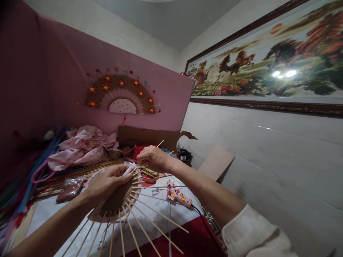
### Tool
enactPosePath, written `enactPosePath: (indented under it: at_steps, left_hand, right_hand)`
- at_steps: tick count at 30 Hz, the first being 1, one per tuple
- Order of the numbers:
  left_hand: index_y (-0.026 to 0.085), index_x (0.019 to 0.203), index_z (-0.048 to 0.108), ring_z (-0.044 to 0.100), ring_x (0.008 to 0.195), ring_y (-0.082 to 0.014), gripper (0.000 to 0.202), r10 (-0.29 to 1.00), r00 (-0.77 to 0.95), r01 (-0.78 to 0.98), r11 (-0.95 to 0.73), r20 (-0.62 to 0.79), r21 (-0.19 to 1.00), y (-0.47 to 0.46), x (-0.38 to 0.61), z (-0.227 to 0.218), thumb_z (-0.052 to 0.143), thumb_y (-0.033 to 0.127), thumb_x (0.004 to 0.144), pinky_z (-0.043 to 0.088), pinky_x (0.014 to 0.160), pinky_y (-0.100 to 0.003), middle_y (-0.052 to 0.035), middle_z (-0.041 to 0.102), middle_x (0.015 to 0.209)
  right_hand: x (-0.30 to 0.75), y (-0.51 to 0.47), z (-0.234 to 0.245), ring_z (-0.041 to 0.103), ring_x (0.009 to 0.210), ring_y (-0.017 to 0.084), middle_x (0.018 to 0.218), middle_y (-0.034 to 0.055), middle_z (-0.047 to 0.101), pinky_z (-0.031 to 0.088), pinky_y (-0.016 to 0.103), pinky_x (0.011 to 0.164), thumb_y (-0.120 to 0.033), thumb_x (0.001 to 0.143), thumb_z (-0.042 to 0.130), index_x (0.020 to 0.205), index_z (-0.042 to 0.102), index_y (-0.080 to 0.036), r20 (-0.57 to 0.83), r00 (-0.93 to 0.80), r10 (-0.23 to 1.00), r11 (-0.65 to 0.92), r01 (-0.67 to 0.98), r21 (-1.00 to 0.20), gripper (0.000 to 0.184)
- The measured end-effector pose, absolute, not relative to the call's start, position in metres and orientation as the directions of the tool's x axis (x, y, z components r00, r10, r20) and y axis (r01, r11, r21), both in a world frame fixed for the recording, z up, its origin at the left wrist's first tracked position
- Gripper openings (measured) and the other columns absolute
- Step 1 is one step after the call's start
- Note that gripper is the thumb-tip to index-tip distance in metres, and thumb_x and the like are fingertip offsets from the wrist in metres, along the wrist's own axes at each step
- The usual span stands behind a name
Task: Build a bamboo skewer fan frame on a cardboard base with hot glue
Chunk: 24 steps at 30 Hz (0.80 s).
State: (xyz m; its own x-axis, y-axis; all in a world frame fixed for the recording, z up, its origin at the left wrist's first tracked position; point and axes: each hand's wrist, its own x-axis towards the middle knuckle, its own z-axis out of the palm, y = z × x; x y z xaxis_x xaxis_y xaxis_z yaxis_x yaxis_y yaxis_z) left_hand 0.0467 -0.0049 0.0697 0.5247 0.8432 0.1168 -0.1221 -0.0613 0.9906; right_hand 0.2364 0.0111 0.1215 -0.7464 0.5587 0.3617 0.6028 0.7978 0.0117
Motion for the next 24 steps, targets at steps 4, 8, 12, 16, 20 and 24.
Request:
enactPosePath:
  at_steps: [4, 8, 12, 16, 20, 24]
  left_hand:
    - [0.013, 0.076, 0.067, 0.052, 0.059, -0.0141, 0.023, 0.828, 0.541, -0.165, -0.067, 0.147, 0.984, 0.000, 0.048, 0.061, 0.070, 0.033, 0.064, 0.037, 0.056, -0.023, -0.0016, 0.063, 0.066]
    - [0.013, 0.081, 0.066, 0.053, 0.062, -0.0142, 0.025, 0.810, 0.560, -0.171, -0.088, 0.171, 0.981, 0.006, 0.050, 0.051, 0.067, 0.034, 0.067, 0.038, 0.058, -0.023, -0.0019, 0.063, 0.070]
    - [0.013, 0.082, 0.066, 0.051, 0.061, -0.0134, 0.027, 0.821, 0.544, -0.161, -0.103, 0.176, 0.981, 0.010, 0.051, 0.044, 0.066, 0.037, 0.069, 0.037, 0.057, -0.022, -0.0013, 0.062, 0.069]
    - [0.012, 0.083, 0.066, 0.052, 0.062, -0.0137, 0.029, 0.817, 0.546, -0.186, -0.096, 0.184, 0.978, 0.011, 0.052, 0.042, 0.066, 0.038, 0.069, 0.037, 0.058, -0.022, -0.0020, 0.062, 0.071]
    - [0.011, 0.083, 0.065, 0.053, 0.065, -0.0146, 0.030, 0.818, 0.546, -0.185, -0.093, 0.181, 0.978, 0.012, 0.053, 0.041, 0.067, 0.038, 0.069, 0.038, 0.059, -0.023, -0.0032, 0.063, 0.073]
    - [0.012, 0.082, 0.064, 0.051, 0.062, -0.0130, 0.028, 0.809, 0.557, -0.189, -0.096, 0.187, 0.977, 0.013, 0.052, 0.040, 0.065, 0.037, 0.070, 0.037, 0.057, -0.022, -0.0017, 0.061, 0.070]
  right_hand:
    - [0.238, 0.012, 0.119, 0.047, 0.064, 0.010, 0.060, -0.0015, 0.055, 0.034, 0.022, 0.065, -0.001, 0.075, 0.052, 0.061, 0.059, -0.016, 0.351, -0.738, 0.577, 0.782, 0.623, 0.023, 0.022]
    - [0.241, 0.014, 0.115, 0.046, 0.064, 0.010, 0.060, -0.0016, 0.056, 0.033, 0.021, 0.064, 0.000, 0.072, 0.050, 0.061, 0.060, -0.017, 0.345, -0.722, 0.600, 0.760, 0.649, 0.033, 0.023]
    - [0.243, 0.015, 0.113, 0.046, 0.065, 0.011, 0.060, -0.0012, 0.058, 0.033, 0.021, 0.065, 0.001, 0.072, 0.048, 0.060, 0.060, -0.018, 0.338, -0.726, 0.599, 0.758, 0.650, 0.051, 0.025]
    - [0.242, 0.015, 0.113, 0.045, 0.065, 0.012, 0.060, -0.0005, 0.058, 0.033, 0.022, 0.064, 0.000, 0.073, 0.047, 0.061, 0.059, -0.018, 0.328, -0.736, 0.592, 0.764, 0.642, 0.064, 0.025]
    - [0.243, 0.017, 0.112, 0.044, 0.064, 0.012, 0.059, -0.0004, 0.057, 0.033, 0.022, 0.064, 0.001, 0.073, 0.046, 0.060, 0.058, -0.017, 0.331, -0.757, 0.563, 0.790, 0.611, 0.054, 0.025]
    - [0.244, 0.020, 0.111, 0.043, 0.064, 0.012, 0.058, -0.0008, 0.055, 0.032, 0.022, 0.064, 0.001, 0.073, 0.045, 0.061, 0.058, -0.017, 0.325, -0.769, 0.550, 0.801, 0.596, 0.054, 0.026]
